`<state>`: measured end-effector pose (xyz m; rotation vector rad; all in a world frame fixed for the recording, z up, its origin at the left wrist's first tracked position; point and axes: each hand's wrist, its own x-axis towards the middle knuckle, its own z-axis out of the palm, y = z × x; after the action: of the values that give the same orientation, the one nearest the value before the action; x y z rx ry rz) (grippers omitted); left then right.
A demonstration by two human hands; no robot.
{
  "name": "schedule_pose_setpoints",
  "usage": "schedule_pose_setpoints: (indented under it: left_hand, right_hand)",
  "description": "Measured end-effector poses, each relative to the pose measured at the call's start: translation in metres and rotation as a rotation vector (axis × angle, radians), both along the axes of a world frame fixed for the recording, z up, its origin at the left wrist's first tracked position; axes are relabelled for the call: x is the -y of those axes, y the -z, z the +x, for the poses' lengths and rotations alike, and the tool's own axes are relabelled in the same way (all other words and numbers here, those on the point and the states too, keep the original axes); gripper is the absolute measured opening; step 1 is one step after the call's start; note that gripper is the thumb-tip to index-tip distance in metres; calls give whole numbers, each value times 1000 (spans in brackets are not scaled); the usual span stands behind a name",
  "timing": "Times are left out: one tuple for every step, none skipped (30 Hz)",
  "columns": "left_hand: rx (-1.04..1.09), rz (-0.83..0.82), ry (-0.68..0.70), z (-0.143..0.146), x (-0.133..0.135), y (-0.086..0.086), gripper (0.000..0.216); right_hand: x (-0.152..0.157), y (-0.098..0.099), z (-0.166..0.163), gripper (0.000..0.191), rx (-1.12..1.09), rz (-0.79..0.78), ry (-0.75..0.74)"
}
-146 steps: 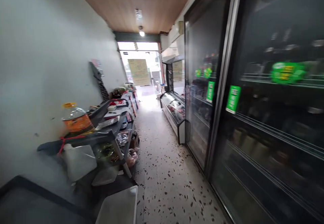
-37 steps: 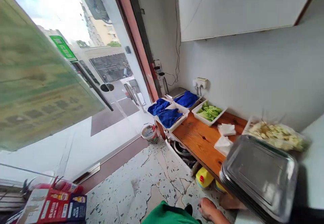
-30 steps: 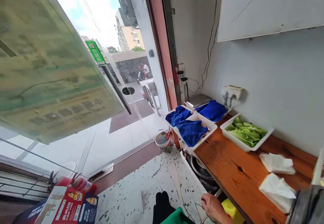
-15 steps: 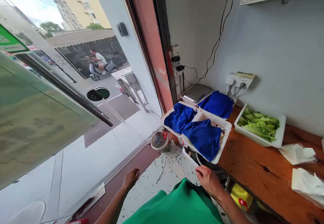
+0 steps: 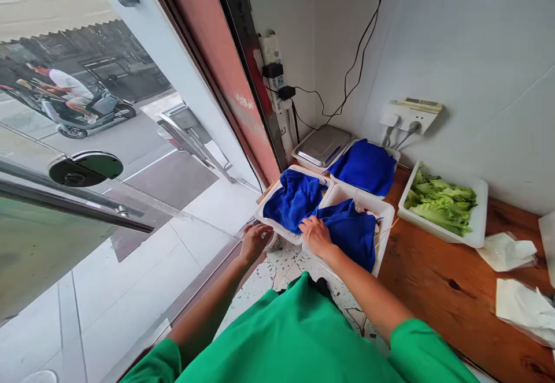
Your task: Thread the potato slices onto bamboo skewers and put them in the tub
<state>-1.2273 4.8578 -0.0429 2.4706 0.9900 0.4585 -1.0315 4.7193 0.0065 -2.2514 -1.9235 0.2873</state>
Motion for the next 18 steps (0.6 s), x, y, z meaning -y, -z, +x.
schedule_pose_setpoints:
  left_hand:
    - [-14,-1,14,9,-5,-1,17]
    - [-35,-7,44,18,-9,-2,17]
    - [-63,-15,85,27,-13,-3,17]
    - [-100,-28,134,36,-15,-2,17]
    - [-144,-44,186,43,-17,-2,18]
    - [-190,-60,232,51,-18,0,19]
    - [-235,-75,276,57,-18,1,20]
    - [-277,-87,319,63,-18,3,21]
    - [-313,-94,356,67,-18,5,23]
    - [-342,-94,386,72,-17,7,26]
    - [-363,-85,407,75,-16,9,29]
    - [-377,-71,415,78,-15,11,33]
    - [-386,-52,408,80,-14,13,36]
    - [-392,-32,392,82,-13,14,38]
    - [-395,-13,378,83,-12,14,38]
    - [-400,1,369,84,-12,14,37]
    - [-404,11,365,84,-13,14,34]
    - [-405,13,371,84,-15,13,30]
  right_hand:
    - [-12,4,4,18,43,-55,-5]
    - [-22,9,8,19,76,-104,-12]
    - [-30,13,11,20,97,-146,-22]
    - [-36,17,14,21,107,-177,-36]
    - [-41,20,16,22,108,-195,-51]
    - [-45,22,18,23,103,-204,-69]
    - [-47,24,19,24,97,-211,-85]
    - [-49,24,19,25,96,-219,-102]
    - [-50,24,19,25,94,-224,-114]
    - [-50,23,20,25,89,-222,-120]
    - [-51,22,20,25,79,-211,-116]
    - [-51,21,21,23,64,-191,-104]
    - [-52,19,22,22,41,-167,-87]
    - [-52,18,25,20,9,-142,-66]
    - [-53,17,28,19,-32,-121,-38]
    - [-53,16,32,18,-85,-106,0]
    - [-53,15,37,17,-145,-95,44]
    - [-52,15,41,16,-203,-85,91]
